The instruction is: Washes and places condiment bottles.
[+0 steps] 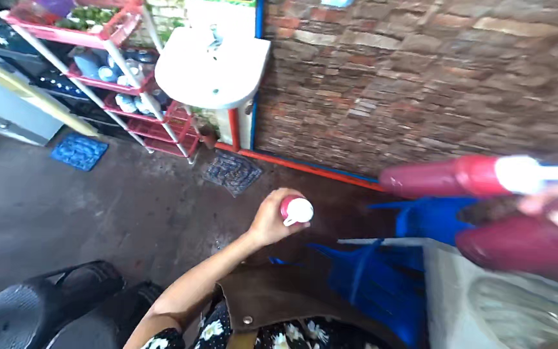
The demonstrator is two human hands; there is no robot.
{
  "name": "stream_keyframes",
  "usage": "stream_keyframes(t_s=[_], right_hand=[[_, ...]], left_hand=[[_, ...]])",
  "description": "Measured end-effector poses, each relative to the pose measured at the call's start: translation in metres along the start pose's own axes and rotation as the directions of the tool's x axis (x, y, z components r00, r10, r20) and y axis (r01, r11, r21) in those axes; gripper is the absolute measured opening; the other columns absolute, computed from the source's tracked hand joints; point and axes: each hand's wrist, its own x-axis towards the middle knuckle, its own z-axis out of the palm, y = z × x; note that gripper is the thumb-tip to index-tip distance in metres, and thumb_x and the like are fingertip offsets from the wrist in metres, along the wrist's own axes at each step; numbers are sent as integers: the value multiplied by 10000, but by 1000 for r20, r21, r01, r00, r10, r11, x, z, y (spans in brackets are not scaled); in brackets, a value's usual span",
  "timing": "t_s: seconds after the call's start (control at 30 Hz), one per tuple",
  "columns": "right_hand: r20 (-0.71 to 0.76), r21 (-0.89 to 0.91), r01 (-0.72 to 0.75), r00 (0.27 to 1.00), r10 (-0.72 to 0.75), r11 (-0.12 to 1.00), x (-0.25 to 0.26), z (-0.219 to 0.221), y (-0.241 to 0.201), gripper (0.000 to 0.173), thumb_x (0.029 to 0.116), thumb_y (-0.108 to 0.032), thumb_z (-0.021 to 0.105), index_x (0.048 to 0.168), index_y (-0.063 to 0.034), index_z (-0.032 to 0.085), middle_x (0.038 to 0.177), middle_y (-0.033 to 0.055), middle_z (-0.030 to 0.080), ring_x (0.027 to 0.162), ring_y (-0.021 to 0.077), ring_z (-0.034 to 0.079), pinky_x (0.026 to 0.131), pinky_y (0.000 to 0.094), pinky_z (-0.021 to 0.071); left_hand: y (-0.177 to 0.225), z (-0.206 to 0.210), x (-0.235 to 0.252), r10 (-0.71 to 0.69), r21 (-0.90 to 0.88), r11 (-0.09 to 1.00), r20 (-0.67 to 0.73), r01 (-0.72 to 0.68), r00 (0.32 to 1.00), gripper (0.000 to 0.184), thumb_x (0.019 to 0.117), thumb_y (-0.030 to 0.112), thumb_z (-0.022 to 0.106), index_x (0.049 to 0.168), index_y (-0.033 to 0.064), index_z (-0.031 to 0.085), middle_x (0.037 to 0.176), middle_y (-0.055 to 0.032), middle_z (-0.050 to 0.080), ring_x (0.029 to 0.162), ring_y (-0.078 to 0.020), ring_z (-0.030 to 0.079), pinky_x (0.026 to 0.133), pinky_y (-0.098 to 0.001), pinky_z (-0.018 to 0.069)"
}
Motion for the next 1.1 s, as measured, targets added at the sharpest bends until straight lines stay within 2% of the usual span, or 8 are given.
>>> stream_keyframes(t_s=[0.07,0.27,0.4,0.57,0.67,0.93,1.03,1.1], right_hand=[[-43,-104,62,997,-67,993,87,56,-6,330,784,-137,744,1074,-258,643,919,-120,733,834,36,707,751,208,608],[-62,-271,-12,998,-5,962,298,169,-15,439,750,-107,713,1156,-100,547,952,-45,633,828,34,649,763,260,584],[-71,-292,-74,996,55,954,427,205,10,501,736,-116,747,1196,-41,564,1024,53,635,864,114,641,781,352,574],[-53,-349,-119,993,108,930,553,226,49,520,813,-49,763,1288,23,562,1164,195,615,1022,252,600,899,486,515],[-71,-355,-139,990,121,924,602,224,65,580,812,-52,778,1327,50,532,1217,257,603,1087,336,595,945,570,487],[-62,-242,-139,990,128,960,639,217,80,611,786,-35,757,1345,-49,511,1199,119,601,1025,175,609,885,411,544],[-50,-233,-114,993,105,966,634,214,89,749,786,-44,770,1450,-158,442,1222,98,624,1003,174,661,861,395,573],[-65,-239,-128,991,116,963,629,220,85,859,771,-64,753,1523,-157,351,1230,123,599,1013,183,644,874,399,561]], left_hand=[[-9,-52,2,-43,34,998,-139,48,989,591,735,164,898,1213,-64,636,1160,-180,697,1112,-220,671,1019,-393,539],[-32,-155,20,-200,9,973,-475,232,857,620,739,176,899,1233,-56,606,1102,-135,714,1027,-120,699,957,-307,574],[-51,-213,63,-213,-45,972,-589,232,779,645,729,207,902,1228,-62,595,1087,-100,715,1014,-89,697,945,-270,575],[-74,-281,158,-231,-150,973,-672,176,703,661,713,125,896,1270,-17,571,1101,-77,710,1019,-121,700,929,-319,595],[-94,-307,224,-324,-288,942,-658,171,680,702,732,52,877,1335,-7,523,1140,-106,692,1041,-154,691,924,-357,592],[-183,-322,338,-609,-544,782,-559,306,563,730,733,-37,845,1368,53,495,1169,-171,642,1007,-260,653,835,-449,574],[-207,-322,362,-691,-585,713,-489,387,532,725,695,-137,801,1349,3,521,1173,-205,641,1021,-290,645,840,-469,566],[-222,-323,373,-754,-623,643,-411,446,513,744,701,-146,794,1369,11,505,1203,-216,622,1041,-302,632,852,-484,558]])
